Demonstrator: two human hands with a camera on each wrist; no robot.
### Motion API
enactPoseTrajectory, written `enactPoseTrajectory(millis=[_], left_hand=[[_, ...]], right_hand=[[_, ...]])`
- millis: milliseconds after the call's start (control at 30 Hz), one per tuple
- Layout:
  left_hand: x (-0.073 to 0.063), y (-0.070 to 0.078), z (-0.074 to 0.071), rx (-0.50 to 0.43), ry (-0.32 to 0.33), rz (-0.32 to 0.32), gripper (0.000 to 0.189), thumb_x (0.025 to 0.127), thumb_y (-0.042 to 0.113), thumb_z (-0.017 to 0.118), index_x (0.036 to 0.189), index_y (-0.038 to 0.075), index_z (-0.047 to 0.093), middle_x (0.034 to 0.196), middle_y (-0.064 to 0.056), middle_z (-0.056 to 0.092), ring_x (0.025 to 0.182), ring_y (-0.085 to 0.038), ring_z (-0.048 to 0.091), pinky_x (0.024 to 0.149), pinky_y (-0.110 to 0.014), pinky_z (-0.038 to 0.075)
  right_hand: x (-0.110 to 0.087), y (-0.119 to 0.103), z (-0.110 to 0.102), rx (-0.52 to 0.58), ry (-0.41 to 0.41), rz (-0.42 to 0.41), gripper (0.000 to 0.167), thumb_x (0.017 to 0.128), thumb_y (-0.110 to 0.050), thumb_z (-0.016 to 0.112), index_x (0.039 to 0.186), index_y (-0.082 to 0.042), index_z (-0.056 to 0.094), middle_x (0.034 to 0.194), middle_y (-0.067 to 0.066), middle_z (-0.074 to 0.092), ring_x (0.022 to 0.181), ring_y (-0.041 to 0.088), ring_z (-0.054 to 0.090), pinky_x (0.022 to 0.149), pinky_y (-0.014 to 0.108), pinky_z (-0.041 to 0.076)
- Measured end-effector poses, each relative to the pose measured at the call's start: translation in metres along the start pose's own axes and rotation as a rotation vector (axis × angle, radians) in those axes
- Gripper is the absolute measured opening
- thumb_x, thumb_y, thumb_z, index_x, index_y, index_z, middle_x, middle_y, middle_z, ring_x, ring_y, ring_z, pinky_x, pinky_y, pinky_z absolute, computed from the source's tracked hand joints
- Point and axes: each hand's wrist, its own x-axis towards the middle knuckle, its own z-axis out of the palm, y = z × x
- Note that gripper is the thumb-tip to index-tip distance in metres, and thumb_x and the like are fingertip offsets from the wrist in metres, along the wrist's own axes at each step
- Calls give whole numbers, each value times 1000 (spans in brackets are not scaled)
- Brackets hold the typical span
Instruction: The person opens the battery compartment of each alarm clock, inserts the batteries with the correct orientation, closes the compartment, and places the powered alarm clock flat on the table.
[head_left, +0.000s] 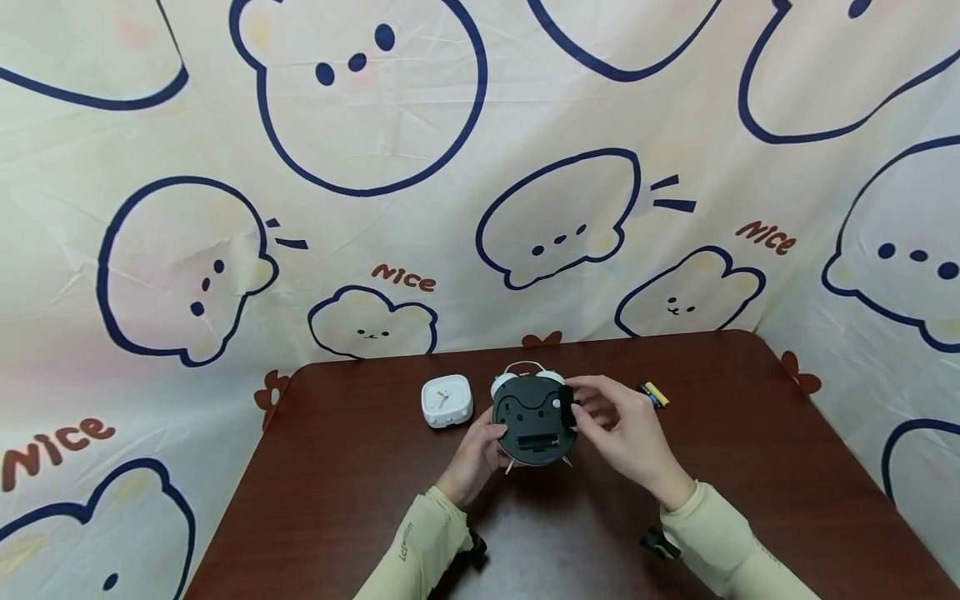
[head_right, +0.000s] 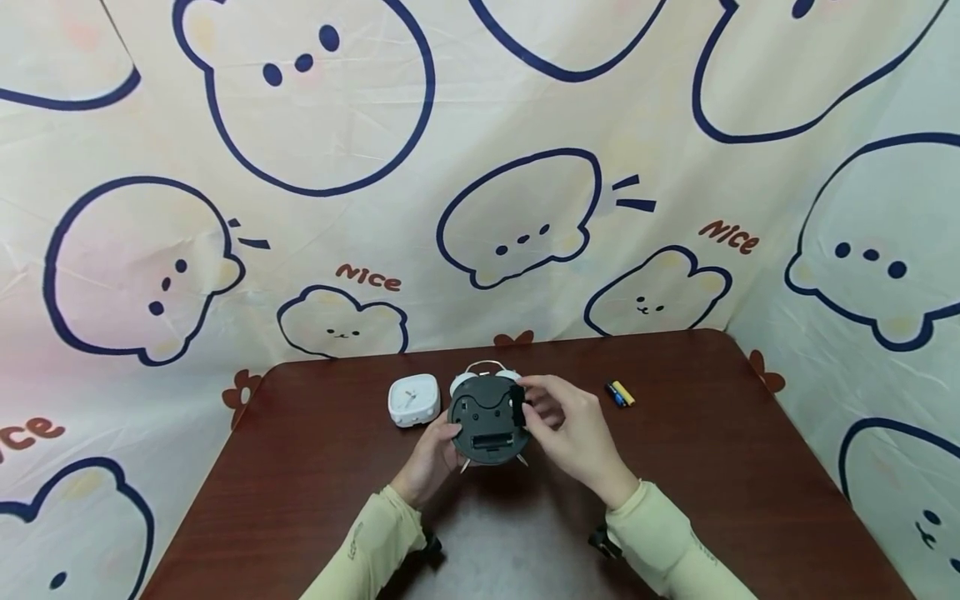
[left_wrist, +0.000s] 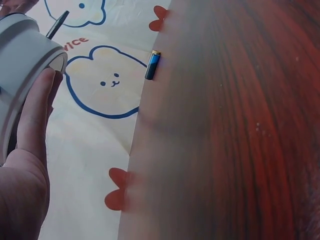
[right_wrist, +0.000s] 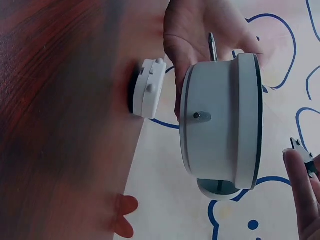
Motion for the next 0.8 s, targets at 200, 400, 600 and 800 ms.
enactPoseTrajectory(millis=[200,400,600,800], left_hand=[[0,1,-2,-3,13,-4,59,103,21,41,157,-1,28,107,4,72,88,-9,72,75,-30,62],[-2,3,-2,5,26,-21,61,102,24,42,158,1,28,105,6,72,88,-8,71,74,-28,60],[-2,4,-3,12,21,-23,63,104,23,40,160,-1,24,109,6,73,91,-7,72,75,-29,60],[-4,5,-3,11,33,-22,62,103,23,40,160,1,27,104,6,73,88,-7,71,74,-28,60]], right_hand=[[1,3,-2,29,-2,67,39,87,7,77,122,-10,72,99,4,76,77,8,73,66,22,61],[1,5,-4,38,-11,82,40,87,6,77,124,-9,72,100,8,76,78,10,75,69,21,61],[1,7,-5,64,-13,146,38,89,2,77,125,-8,72,100,10,77,79,13,76,71,20,61],[1,8,-5,79,1,198,37,90,-2,78,126,-6,72,99,11,77,78,10,76,72,20,61]])
